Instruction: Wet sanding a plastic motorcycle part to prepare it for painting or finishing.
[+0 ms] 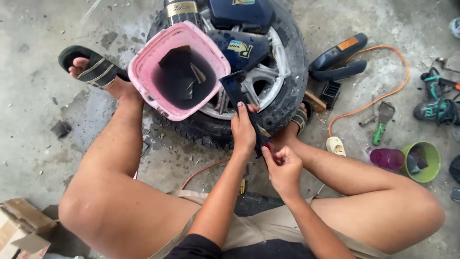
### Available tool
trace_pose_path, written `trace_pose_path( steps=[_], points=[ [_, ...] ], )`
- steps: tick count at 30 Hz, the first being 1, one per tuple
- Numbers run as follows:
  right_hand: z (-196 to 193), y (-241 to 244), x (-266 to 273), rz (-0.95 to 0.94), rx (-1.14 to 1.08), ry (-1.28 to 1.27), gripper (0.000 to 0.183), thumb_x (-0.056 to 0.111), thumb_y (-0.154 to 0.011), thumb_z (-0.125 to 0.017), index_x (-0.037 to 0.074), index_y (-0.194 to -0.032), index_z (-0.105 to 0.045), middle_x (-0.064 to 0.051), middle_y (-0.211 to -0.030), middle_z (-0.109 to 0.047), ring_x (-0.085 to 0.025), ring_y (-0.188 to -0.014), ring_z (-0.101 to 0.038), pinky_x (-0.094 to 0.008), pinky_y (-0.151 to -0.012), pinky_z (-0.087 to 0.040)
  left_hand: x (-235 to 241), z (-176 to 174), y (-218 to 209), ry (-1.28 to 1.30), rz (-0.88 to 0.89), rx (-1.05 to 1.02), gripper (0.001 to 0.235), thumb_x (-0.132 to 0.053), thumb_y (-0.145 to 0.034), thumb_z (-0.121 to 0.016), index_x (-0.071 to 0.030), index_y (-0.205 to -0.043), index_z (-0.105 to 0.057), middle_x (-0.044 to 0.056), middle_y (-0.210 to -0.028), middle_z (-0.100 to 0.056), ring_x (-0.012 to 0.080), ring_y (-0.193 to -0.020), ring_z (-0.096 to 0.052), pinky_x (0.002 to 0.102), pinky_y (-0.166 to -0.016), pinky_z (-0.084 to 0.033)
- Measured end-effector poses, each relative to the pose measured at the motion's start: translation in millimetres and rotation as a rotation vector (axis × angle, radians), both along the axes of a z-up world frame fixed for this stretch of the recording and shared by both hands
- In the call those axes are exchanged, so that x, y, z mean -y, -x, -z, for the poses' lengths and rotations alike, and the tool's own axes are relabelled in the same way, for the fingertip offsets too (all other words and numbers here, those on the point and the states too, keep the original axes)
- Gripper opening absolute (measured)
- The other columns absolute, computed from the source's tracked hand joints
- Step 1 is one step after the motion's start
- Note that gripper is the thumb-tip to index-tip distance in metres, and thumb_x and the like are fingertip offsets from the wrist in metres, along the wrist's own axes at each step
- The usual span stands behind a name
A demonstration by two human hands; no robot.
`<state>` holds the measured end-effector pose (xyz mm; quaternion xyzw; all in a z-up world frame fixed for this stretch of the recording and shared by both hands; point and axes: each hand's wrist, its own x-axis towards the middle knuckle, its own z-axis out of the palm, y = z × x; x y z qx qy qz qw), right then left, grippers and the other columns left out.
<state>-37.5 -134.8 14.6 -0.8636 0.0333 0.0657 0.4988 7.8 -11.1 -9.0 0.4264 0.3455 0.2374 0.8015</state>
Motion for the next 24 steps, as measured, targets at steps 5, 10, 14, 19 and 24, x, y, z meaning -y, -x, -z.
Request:
trace_pose_path(
  steps=[5,10,14,19,24],
  points=[
    [-0.2,0.7,-1.0,-0.007,-0.01,-0.052,0.044,0.019,-0.091,-0.083,0.006,-0.066,-0.05,-0.01,-0.037,-0.052,-0.014,-0.029,-0.054,-0.023,-0.028,-0.039,4.8,10.9,11.1,-0.04,0.037,-0.036,0.049,-0.04,-0.114,-0.036,-0.009,-0.084,-0.06,0.01,-0.092,-0.07,0.0234,-0.101,-0.068,0.042,-0.1,-0.047],
    [-3.2,-3.3,-0.8,0.0,-0.037,-0.004,0.046,0.022,-0.088,-0.082,0.006,-0.063,-0.047,-0.013,-0.034,-0.048,-0.016,-0.029,-0.053,-0.023,-0.027,-0.037,7.7,10.2,0.6,0.04,-0.009,-0.029,0.048,-0.039,-0.113,-0.04,-0.009,-0.081,-0.059,0.008,-0.09,-0.07,0.0208,-0.098,-0.067,0.04,-0.101,-0.048],
    [-5.4,-5.7,-11.4,-0.009,-0.004,-0.031,0.041,0.019,-0.088,-0.085,0.004,-0.067,-0.053,-0.012,-0.038,-0.052,-0.016,-0.029,-0.055,-0.024,-0.028,-0.04,0.2,-2.6,3.4,0.014,-0.004,0.002,0.048,-0.038,-0.113,-0.038,-0.008,-0.082,-0.059,0.009,-0.089,-0.069,0.0215,-0.098,-0.068,0.041,-0.1,-0.05],
    [8.7,-1.3,9.4,-0.007,-0.106,0.037,0.044,0.025,-0.085,-0.085,0.004,-0.067,-0.051,-0.014,-0.035,-0.05,-0.018,-0.028,-0.053,-0.024,-0.025,-0.036,3.1,-0.6,-0.1,0.028,-0.003,-0.036,0.047,-0.036,-0.113,-0.04,-0.008,-0.081,-0.06,0.008,-0.088,-0.069,0.02,-0.097,-0.067,0.039,-0.102,-0.048],
    [4.8,-11.7,-0.1,-0.02,-0.074,-0.017,0.041,0.02,-0.09,-0.082,0.003,-0.07,-0.051,-0.014,-0.039,-0.052,-0.016,-0.029,-0.053,-0.023,-0.026,-0.037,2.1,-0.4,-0.4,-0.01,0.012,-0.028,0.047,-0.035,-0.113,-0.04,-0.007,-0.081,-0.06,0.009,-0.088,-0.07,0.0211,-0.097,-0.067,0.039,-0.102,-0.048]
  ],
)
